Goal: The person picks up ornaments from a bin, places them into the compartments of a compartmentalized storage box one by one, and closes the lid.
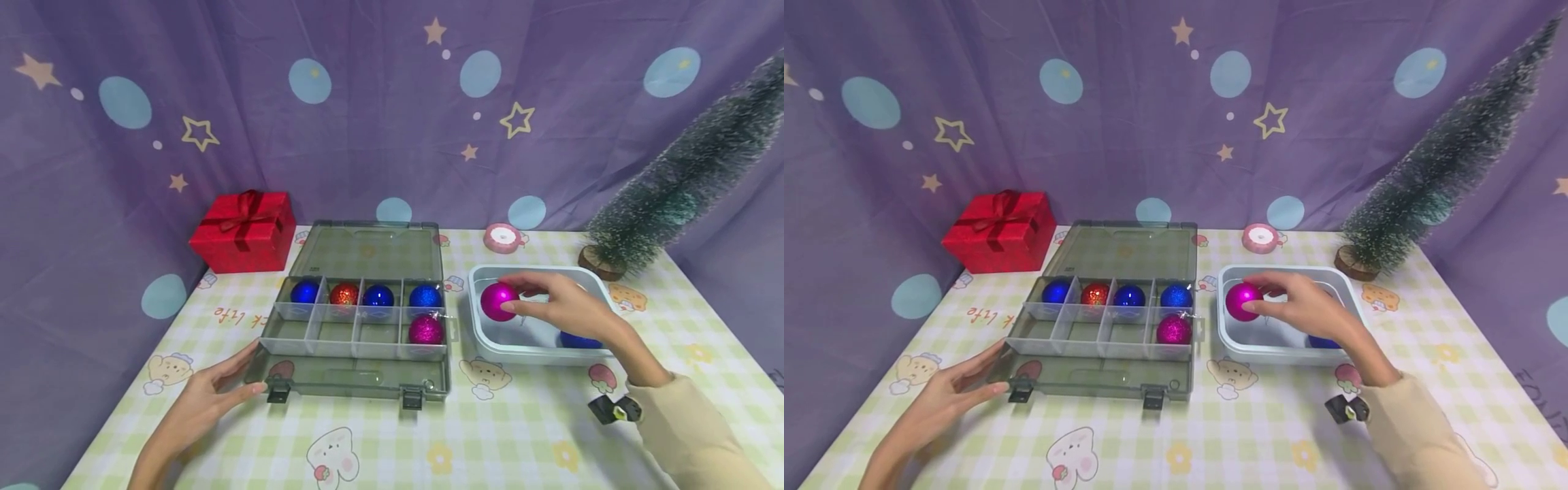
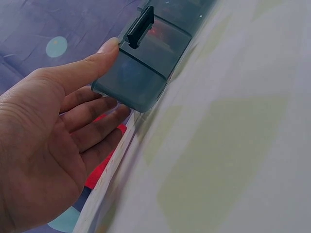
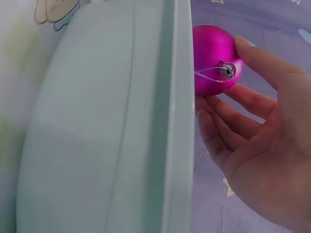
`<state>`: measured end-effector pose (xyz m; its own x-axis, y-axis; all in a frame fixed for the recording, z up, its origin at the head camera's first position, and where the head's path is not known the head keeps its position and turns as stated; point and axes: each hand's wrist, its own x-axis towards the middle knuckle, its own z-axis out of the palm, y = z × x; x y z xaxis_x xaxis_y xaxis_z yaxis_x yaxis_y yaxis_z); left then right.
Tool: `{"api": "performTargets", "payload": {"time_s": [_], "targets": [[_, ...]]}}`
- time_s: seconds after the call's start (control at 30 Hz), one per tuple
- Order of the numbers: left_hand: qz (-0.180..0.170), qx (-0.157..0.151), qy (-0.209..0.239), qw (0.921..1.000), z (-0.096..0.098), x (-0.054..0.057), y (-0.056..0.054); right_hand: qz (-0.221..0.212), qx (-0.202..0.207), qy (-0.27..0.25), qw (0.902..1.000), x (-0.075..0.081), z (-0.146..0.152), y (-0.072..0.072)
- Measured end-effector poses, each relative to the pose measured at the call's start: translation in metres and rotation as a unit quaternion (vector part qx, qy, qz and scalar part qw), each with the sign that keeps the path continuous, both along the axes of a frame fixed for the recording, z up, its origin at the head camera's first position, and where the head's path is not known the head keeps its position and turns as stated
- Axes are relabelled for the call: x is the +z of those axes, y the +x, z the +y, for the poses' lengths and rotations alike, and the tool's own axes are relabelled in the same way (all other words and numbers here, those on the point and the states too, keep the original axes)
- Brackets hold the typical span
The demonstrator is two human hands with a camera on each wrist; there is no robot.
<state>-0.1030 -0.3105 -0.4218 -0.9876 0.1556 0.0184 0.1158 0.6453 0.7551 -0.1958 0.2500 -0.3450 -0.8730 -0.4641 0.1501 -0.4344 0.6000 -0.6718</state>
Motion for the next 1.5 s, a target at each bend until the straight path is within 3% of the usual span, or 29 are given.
{"api": "performTargets", "payload": {"time_s": [0.33, 0.6, 1.5], "targets": [[0.009, -0.005, -0.008, 0.9999, 0.001, 0.001, -0.001, -0.029, 0.028, -0.051, 0.9979, -0.001, -0.027, -0.008], [0.01, -0.008, -0.002, 0.9999, 0.002, 0.001, -0.002, -0.021, 0.066, -0.081, 0.9943, -0.005, -0.057, -0.015], [-0.012, 0.003, -0.011, 0.9999, 0.001, 0.001, -0.002, -0.062, 0.104, -0.113, 0.9862, -0.018, -0.14, -0.029]]}}
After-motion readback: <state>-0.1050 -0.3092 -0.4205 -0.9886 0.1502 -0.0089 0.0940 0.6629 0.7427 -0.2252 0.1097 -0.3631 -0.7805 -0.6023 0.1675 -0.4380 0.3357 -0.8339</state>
